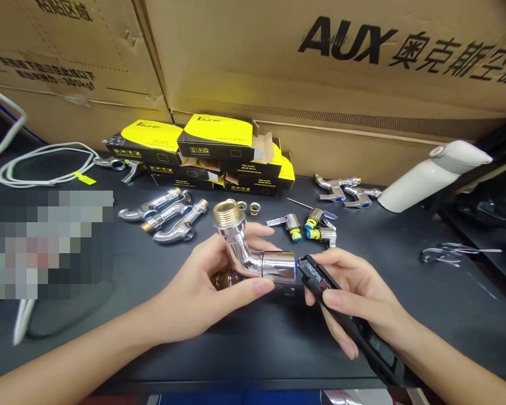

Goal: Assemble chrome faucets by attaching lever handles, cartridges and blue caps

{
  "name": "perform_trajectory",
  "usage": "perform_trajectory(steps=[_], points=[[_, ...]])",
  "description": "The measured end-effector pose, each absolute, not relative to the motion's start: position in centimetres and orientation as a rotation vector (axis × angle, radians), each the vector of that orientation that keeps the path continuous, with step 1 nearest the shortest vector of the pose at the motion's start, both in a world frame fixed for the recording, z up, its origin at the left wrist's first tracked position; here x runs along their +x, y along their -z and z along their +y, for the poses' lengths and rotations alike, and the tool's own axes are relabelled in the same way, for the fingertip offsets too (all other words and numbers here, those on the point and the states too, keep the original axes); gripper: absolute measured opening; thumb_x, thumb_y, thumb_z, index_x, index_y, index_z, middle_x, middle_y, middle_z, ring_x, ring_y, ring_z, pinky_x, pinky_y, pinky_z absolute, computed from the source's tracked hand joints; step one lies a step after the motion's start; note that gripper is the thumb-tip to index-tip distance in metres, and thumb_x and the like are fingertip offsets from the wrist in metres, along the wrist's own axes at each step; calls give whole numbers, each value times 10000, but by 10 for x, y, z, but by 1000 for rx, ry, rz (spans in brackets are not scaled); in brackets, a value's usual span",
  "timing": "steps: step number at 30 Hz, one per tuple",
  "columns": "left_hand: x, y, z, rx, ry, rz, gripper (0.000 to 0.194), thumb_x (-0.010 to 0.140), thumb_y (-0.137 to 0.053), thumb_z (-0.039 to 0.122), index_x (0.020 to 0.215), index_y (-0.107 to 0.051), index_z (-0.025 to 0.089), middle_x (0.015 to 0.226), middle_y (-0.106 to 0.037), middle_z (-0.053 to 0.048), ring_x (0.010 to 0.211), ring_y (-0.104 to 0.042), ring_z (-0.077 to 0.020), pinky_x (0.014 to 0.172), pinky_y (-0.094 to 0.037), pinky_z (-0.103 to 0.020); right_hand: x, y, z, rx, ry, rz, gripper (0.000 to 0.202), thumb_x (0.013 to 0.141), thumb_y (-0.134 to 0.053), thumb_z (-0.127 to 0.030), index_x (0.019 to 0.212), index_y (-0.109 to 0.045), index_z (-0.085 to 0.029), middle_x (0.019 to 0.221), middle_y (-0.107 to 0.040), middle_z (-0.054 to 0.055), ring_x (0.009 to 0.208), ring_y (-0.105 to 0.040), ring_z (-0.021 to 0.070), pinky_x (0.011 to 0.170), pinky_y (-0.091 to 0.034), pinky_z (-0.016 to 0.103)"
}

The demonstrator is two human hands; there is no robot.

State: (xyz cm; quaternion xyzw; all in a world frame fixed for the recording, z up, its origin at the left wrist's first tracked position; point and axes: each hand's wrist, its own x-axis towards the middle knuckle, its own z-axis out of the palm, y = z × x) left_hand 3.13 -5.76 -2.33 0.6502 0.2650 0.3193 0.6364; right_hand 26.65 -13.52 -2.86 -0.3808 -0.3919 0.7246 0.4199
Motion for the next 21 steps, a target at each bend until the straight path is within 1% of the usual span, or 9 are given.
perform_trajectory(steps=[3,7,11,14,16,17,19,21], points=[[31,23,-57,1475,-740,602,482,802,-695,150,1227,-520,295,1095,-670,-19,907,-673,-140,778,-550,-191,266,25,-135,-978,-1816,-971,317,848,-654,-275,1113,-481,-269,876,-678,20,392,-622,112,327,-440,153],[31,23,-57,1475,-761,616,466,808,-690,157,1220,-523,294,1095,-665,-18,901,-673,-139,779,-554,-198,267,19,-134,-960,-1848,-968,255,847,-645,-297,1008,-454,-246,845,-668,14,361,-599,108,318,-400,151],[32,22,-56,1477,-761,646,466,795,-704,172,1216,-530,269,1077,-671,-33,869,-682,-152,758,-565,-217,268,21,-132,-971,-1810,-984,246,851,-634,-319,972,-437,-238,831,-660,12,347,-566,79,312,-321,123],[33,22,-57,1490,-740,625,460,796,-702,173,1213,-531,265,1084,-679,-39,894,-687,-162,760,-566,-221,267,28,-132,-986,-1703,-1031,267,842,-652,-287,1002,-448,-225,680,-600,-44,307,-497,49,309,-295,112],[34,23,-58,1519,-713,607,452,806,-689,174,1220,-532,269,1102,-683,-41,942,-683,-174,788,-565,-236,264,33,-132,-1032,-1636,-1035,268,820,-683,-256,976,-470,-210,580,-516,-85,299,-447,35,318,-324,118],[35,24,-59,1541,-706,606,451,809,-685,176,1224,-534,268,1111,-685,-44,969,-678,-183,806,-563,-250,263,34,-131,-1059,-1616,-1027,265,808,-698,-250,953,-481,-203,572,-500,-88,306,-439,34,320,-338,125],[35,25,-62,1597,-710,610,451,801,-690,179,1222,-547,254,1131,-683,-56,1005,-666,-205,831,-558,-280,260,35,-131,-1101,-1588,-1021,259,792,-716,-258,923,-503,-191,659,-558,-49,325,-451,34,315,-342,137],[36,27,-63,1668,-717,618,443,788,-700,181,1206,-567,240,1137,-680,-64,967,-668,-207,827,-555,-297,259,35,-131,-1113,-1566,-1040,253,795,-713,-270,941,-527,-181,767,-609,-5,336,-474,32,315,-329,142]])
